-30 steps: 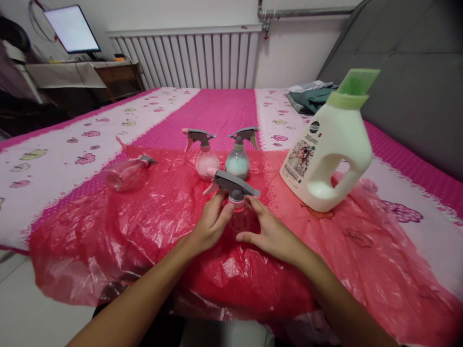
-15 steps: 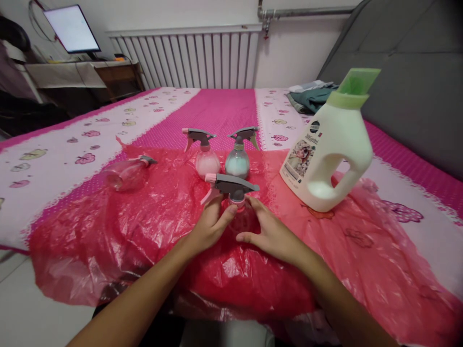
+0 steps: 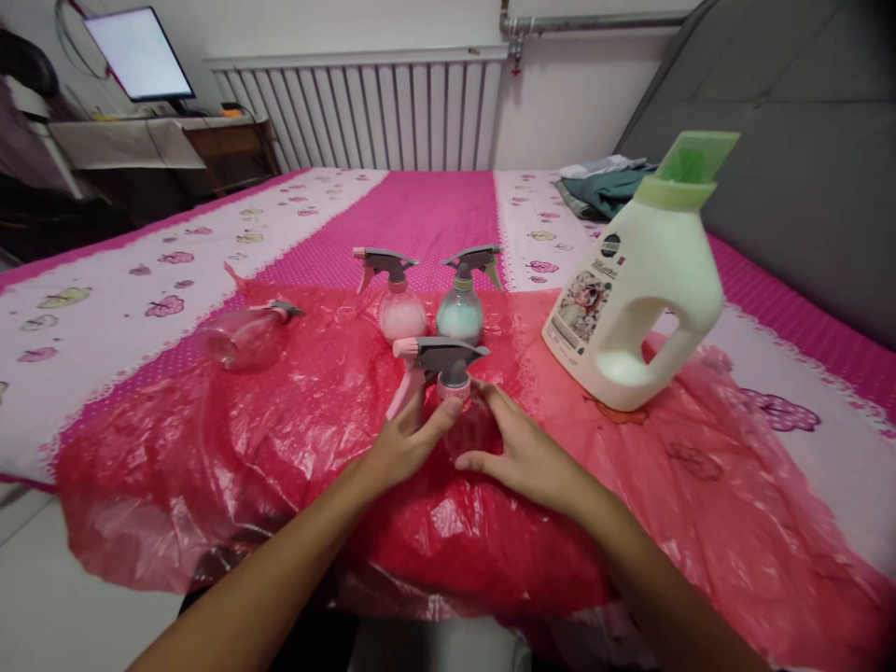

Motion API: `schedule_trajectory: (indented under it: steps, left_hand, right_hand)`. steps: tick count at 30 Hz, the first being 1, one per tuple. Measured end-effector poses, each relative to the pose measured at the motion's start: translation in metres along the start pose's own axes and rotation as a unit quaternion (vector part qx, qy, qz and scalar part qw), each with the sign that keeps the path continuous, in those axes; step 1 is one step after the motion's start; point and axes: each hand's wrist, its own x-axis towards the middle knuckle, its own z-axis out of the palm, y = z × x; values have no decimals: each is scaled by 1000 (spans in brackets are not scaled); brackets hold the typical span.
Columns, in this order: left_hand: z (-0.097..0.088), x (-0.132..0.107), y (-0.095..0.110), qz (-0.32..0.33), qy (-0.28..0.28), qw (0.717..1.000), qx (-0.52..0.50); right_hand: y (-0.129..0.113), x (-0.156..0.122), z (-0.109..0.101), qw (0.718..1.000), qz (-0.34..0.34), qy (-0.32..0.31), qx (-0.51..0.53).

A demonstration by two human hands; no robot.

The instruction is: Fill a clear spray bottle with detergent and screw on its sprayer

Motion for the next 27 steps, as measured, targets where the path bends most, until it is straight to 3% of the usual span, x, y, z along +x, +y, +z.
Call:
schedule_trajectory:
  steps: [5, 11, 17, 27]
  left_hand:
    - [1, 2, -2, 37, 3, 999, 0]
    - [2, 1, -1, 8, 31, 999, -7]
    - [1, 0, -3, -8, 24, 1000, -15]
    - [2, 5, 4, 41, 1, 999, -7]
  right_hand:
    - [1, 0, 1, 1000, -6, 7, 3]
    - [3, 0, 2, 1000, -25, 14, 1]
    - [6, 1, 4, 1000, -22, 16, 0]
    - [3, 2, 2, 1000, -6, 9, -5]
